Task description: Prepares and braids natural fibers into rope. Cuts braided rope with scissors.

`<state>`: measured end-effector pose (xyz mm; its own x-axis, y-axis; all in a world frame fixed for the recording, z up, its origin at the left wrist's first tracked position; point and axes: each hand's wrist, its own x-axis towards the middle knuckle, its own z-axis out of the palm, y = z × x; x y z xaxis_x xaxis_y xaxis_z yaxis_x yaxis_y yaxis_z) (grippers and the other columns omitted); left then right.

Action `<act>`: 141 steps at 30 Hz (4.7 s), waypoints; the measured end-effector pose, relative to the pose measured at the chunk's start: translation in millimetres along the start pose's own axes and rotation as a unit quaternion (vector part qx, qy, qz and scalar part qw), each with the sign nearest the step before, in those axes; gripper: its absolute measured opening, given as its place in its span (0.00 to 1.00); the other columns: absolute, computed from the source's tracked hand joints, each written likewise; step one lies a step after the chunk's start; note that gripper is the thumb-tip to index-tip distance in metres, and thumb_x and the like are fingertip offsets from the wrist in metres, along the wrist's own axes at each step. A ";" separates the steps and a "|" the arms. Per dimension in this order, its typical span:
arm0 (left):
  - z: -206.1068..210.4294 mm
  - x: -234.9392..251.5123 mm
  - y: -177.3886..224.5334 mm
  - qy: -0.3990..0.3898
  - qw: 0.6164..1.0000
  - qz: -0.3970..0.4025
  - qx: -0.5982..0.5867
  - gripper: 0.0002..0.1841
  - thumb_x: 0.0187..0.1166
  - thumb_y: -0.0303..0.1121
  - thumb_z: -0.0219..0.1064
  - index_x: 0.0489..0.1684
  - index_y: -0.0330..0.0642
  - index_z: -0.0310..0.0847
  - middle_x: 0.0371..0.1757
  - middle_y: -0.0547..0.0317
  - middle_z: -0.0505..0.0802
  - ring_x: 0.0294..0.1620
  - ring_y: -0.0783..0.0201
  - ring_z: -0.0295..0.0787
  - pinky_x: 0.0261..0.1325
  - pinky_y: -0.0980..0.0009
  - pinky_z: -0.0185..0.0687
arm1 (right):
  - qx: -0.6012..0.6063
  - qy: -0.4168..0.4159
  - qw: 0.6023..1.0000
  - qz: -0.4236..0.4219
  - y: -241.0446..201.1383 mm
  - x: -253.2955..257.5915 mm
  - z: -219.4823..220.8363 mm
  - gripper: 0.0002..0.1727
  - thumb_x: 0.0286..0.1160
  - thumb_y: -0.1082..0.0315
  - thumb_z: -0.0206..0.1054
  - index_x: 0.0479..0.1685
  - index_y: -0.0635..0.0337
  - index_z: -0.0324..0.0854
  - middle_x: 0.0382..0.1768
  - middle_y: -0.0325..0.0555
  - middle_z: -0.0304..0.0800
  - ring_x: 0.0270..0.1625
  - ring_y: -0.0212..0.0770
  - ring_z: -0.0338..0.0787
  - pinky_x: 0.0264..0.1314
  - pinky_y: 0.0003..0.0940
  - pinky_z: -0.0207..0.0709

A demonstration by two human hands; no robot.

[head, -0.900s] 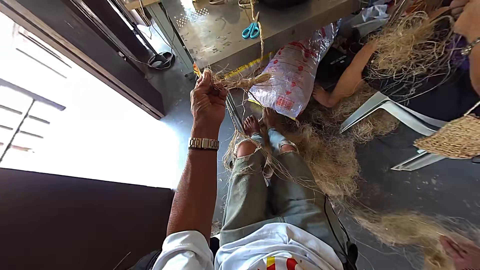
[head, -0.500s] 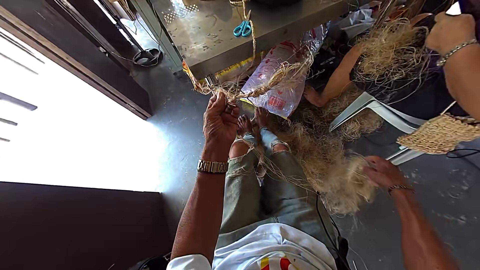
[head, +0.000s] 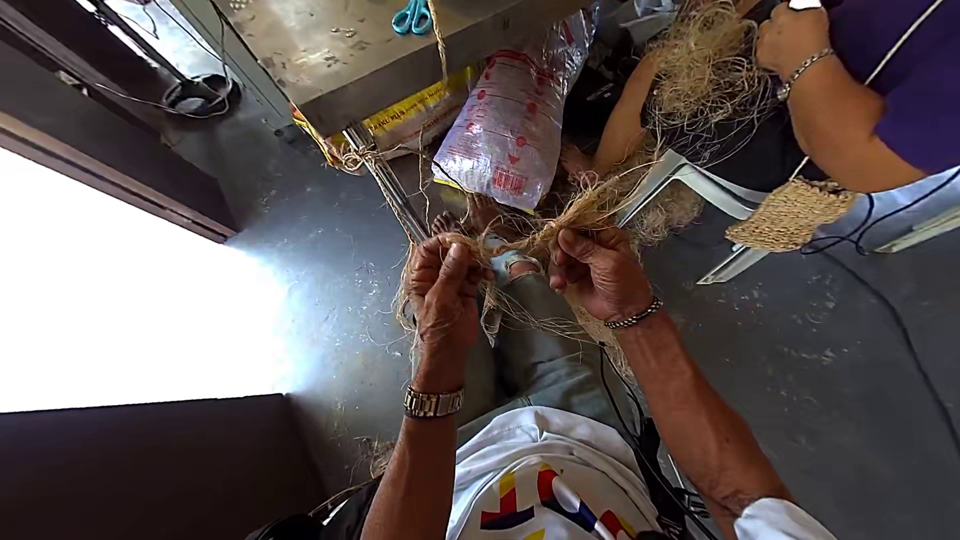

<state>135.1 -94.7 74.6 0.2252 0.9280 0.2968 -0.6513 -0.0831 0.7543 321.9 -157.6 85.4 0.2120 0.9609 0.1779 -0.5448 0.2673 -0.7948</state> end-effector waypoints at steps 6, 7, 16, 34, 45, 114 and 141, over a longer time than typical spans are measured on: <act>4.6 -53.3 -0.1 0.026 0.998 -0.060 -0.006 0.04 0.80 0.27 0.65 0.43 0.43 0.85 0.32 0.52 0.93 0.31 0.63 0.92 0.42 0.68 0.91 | -0.005 -0.020 0.999 -0.025 -7.0 -11.3 5.2 0.10 0.86 0.71 0.59 0.43 0.55 0.87 0.27 0.45 0.90 0.23 0.36 0.89 0.27 0.31 0.88; 8.1 -60.2 -0.3 0.039 0.997 -0.064 0.002 0.03 0.80 0.25 0.63 0.41 0.40 0.83 0.30 0.53 0.93 0.30 0.63 0.92 0.41 0.68 0.91 | -0.018 -0.031 0.999 -0.024 -8.2 -14.2 7.8 0.10 0.86 0.70 0.58 0.44 0.55 0.87 0.28 0.44 0.90 0.24 0.35 0.90 0.27 0.30 0.88; 28.2 -105.4 -0.3 0.009 0.995 -0.036 0.089 0.02 0.75 0.23 0.71 0.36 0.35 0.83 0.29 0.53 0.94 0.28 0.64 0.92 0.36 0.68 0.92 | -0.054 -0.047 0.997 -0.025 -6.0 -43.0 28.5 0.16 0.79 0.79 0.62 0.62 0.63 0.84 0.37 0.50 0.94 0.35 0.38 0.94 0.41 0.34 0.92; 7.9 -112.8 20.7 -0.133 0.952 -0.067 0.269 0.27 0.75 0.44 0.75 0.65 0.32 0.79 0.54 0.55 0.93 0.54 0.63 0.91 0.60 0.64 0.89 | -0.200 -0.031 0.978 -0.044 -21.0 -92.8 24.6 0.25 0.69 0.81 0.71 0.67 0.60 0.73 0.30 0.46 0.92 0.28 0.37 0.92 0.33 0.30 0.91; 18.1 -99.9 39.7 -0.106 0.907 0.105 0.394 0.32 0.74 0.41 0.77 0.77 0.42 0.76 0.78 0.54 0.80 0.75 0.59 0.79 0.68 0.62 0.85 | -0.432 -0.153 0.887 -0.059 -28.1 -94.7 20.4 0.32 0.68 0.76 0.72 0.77 0.62 0.73 0.26 0.40 0.85 0.21 0.29 0.81 0.24 0.22 0.80; 19.4 -90.5 45.3 -0.076 0.756 0.302 0.576 0.15 0.76 0.40 0.74 0.58 0.47 0.89 0.71 0.52 0.87 0.83 0.49 0.71 0.87 0.48 0.59 | -0.348 -0.013 0.935 -0.067 -27.7 -89.6 -1.1 0.06 0.78 0.75 0.62 0.36 0.64 0.84 0.17 0.37 0.82 0.15 0.28 0.80 0.18 0.22 0.79; 12.0 -89.5 6.4 0.003 0.958 -0.070 0.277 0.06 0.84 0.32 0.59 0.39 0.49 0.81 0.32 0.70 0.86 0.33 0.76 0.82 0.41 0.76 0.80 | -0.582 -0.144 0.763 -0.243 -6.9 -87.8 3.1 0.10 0.72 0.71 0.64 0.36 0.61 0.93 0.31 0.42 0.94 0.33 0.34 0.89 0.37 0.33 0.79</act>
<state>119.4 -182.7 59.9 0.2774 0.9460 0.1678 -0.1290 -0.1363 0.9822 304.5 -243.6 77.1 -0.1180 0.7898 0.6019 0.6653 0.5128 -0.5425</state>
